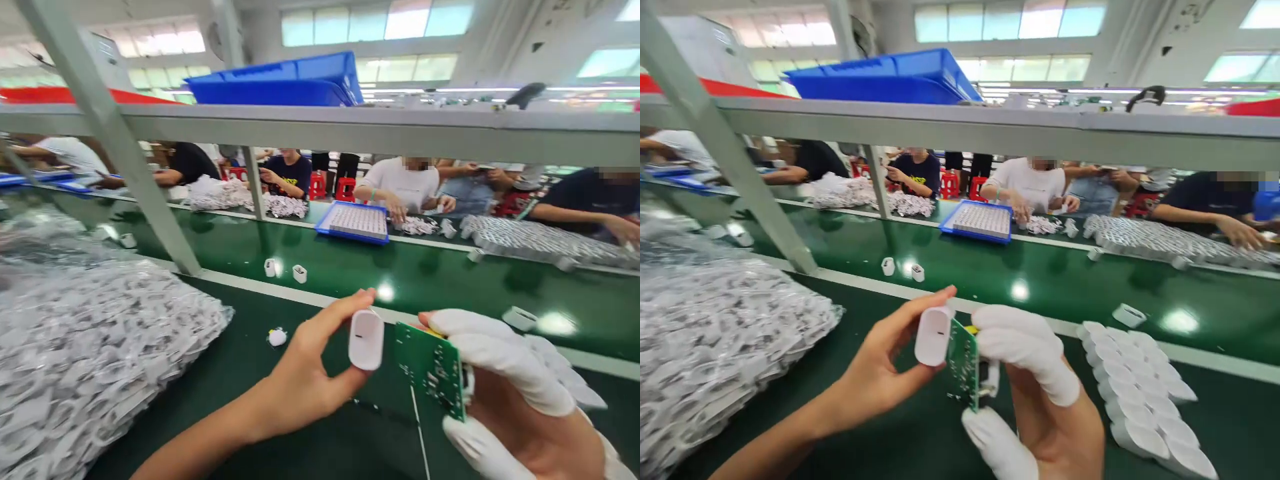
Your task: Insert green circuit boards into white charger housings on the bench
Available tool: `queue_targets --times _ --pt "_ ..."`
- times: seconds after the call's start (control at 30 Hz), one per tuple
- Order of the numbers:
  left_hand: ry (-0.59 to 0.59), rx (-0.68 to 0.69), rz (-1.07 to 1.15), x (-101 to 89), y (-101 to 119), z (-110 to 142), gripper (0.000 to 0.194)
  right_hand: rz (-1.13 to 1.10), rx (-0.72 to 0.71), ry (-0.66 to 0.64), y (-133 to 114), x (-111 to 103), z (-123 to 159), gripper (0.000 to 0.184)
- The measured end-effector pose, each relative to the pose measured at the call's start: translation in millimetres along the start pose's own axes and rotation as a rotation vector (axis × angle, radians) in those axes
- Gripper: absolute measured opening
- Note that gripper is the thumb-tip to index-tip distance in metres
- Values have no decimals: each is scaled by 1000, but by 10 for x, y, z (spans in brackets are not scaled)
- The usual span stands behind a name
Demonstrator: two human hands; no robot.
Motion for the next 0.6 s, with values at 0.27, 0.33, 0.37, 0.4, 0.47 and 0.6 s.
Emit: queue_targets --times 0.27,0.33,0.37,0.4,0.47,0.6 --pt "53 99 -75 -82 -1 -34 65 -57 -75 -36 -54 179 -55 43" --pt "55 136 -108 -76 14 -40 69 -3 -121 -49 -62 228 -61 40" --pt "51 154 -129 -68 24 -43 72 26 -142 -55 -65 260 -66 39" --pt "47 175 -150 -60 35 -46 73 57 -164 -51 -69 288 -72 39" --pt "41 210 -189 -48 53 -53 69 113 -202 -32 -78 335 -87 41" --pt "43 272 -241 -44 72 -77 60 205 -242 -28 -99 369 -86 43"
Point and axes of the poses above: each hand's wrist, its own z-axis away from the middle knuckle, its own x-axis out of the palm, y = z × x, the point moved 6 cm from there along -z, towards the middle knuckle, and after that the axes turned 1 degree about -y, right-handed, at the moved point
